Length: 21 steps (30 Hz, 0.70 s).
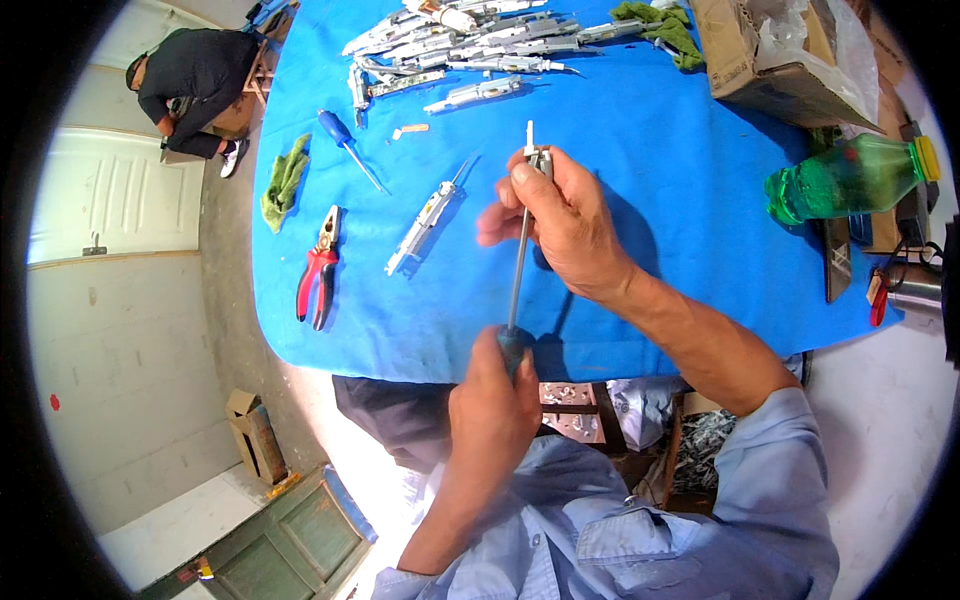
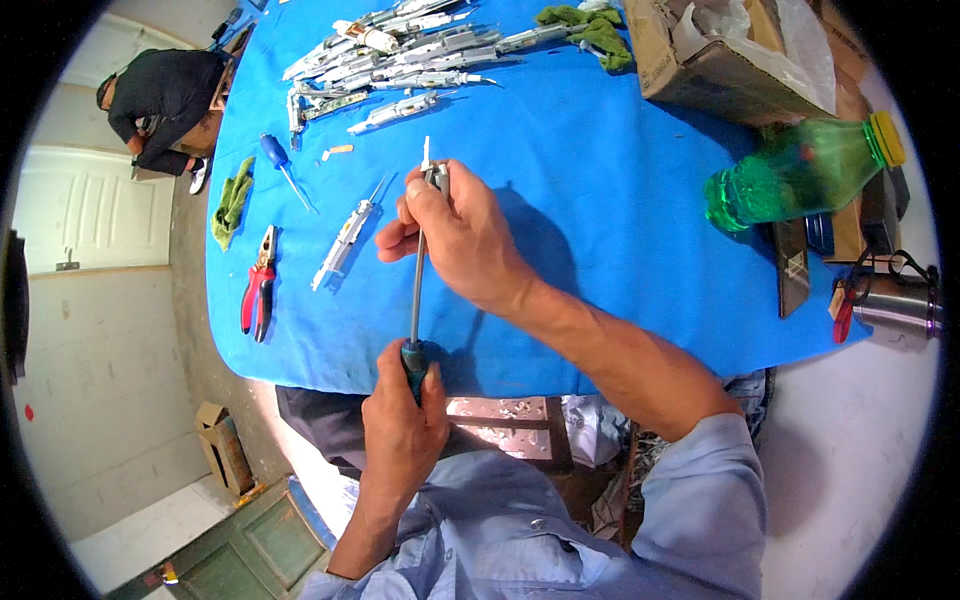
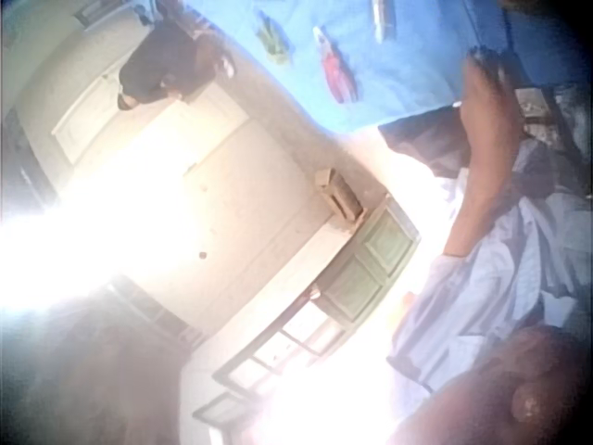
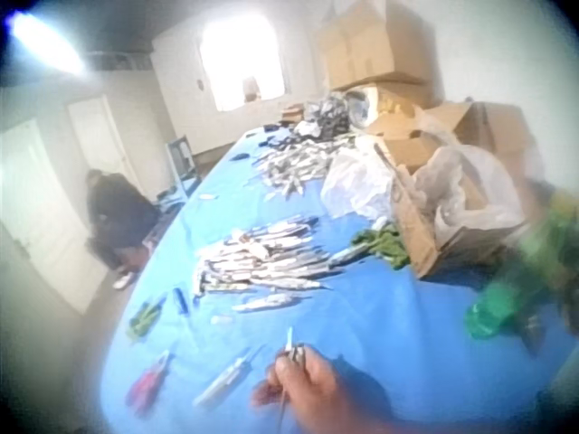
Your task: The person sits on the floor and assembles small metal components using a screwdriver and pliers. They pick up metal pieces from a blue mat, insert them into a larger metal housing, and tighten them with the screwdriver. The person handles multiple metal parts and tools throughout the process.
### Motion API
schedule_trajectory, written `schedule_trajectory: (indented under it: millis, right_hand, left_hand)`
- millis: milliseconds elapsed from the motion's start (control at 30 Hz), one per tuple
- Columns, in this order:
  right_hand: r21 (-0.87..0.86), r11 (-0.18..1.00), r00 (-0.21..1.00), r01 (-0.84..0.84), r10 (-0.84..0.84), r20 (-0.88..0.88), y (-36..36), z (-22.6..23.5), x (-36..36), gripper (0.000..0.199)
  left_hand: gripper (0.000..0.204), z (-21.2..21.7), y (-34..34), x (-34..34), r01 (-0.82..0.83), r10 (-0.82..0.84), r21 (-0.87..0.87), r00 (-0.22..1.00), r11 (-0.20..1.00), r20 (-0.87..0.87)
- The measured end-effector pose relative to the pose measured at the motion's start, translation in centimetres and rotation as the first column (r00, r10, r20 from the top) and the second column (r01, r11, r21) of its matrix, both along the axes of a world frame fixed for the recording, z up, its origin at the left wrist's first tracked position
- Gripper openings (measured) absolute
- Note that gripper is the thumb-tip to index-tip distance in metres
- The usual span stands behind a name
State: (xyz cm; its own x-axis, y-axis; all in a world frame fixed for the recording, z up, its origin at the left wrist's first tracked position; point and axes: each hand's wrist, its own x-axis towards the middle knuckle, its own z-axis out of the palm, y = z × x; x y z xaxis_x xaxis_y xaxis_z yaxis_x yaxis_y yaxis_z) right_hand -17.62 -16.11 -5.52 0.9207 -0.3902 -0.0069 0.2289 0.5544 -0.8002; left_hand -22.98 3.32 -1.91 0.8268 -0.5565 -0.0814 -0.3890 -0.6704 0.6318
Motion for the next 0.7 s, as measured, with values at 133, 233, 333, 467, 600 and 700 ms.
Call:
schedule_trajectory:
  millis: [133,233,333,467,600,700]
  right_hand:
    - [-0.027,0.998,0.994,0.06,-0.062,-0.091,-0.5,0.3,0.0,0.025]
    - [-0.061,0.993,0.988,0.101,-0.107,-0.109,-0.8,0.4,0.2,0.026]
    - [-0.092,0.99,0.99,0.106,-0.114,-0.087,-1.0,0.2,0.3,0.024]
    - [-0.175,0.981,0.993,0.08,-0.094,-0.074,-1.3,0.2,0.3,0.025]
    - [-0.281,0.958,0.994,0.048,-0.074,-0.083,-1.3,0.1,0.3,0.026]
    - [-0.368,0.929,0.995,0.033,-0.066,-0.08,-1.0,0.2,0.3,0.027]
  left_hand:
    - [0.04,0.6,-1.5,0.0,0.028,-0.028,0.051,1.0,0.998,-0.005]
    - [0.04,0.7,-2.2,-0.2,0.032,-0.031,0.05,0.999,0.998,-0.021]
    - [0.038,0.7,-2.1,-0.2,0.029,-0.028,0.038,0.999,0.999,-0.03]
    - [0.035,1.4,-1.2,0.7,0.018,-0.018,-0.004,0.993,1.0,-0.115]
    - [0.029,1.9,-0.1,1.6,0.009,-0.013,-0.034,0.993,0.999,-0.119]
    - [0.027,2.5,0.5,2.2,-0.008,-0.006,-0.082,0.986,0.997,-0.168]
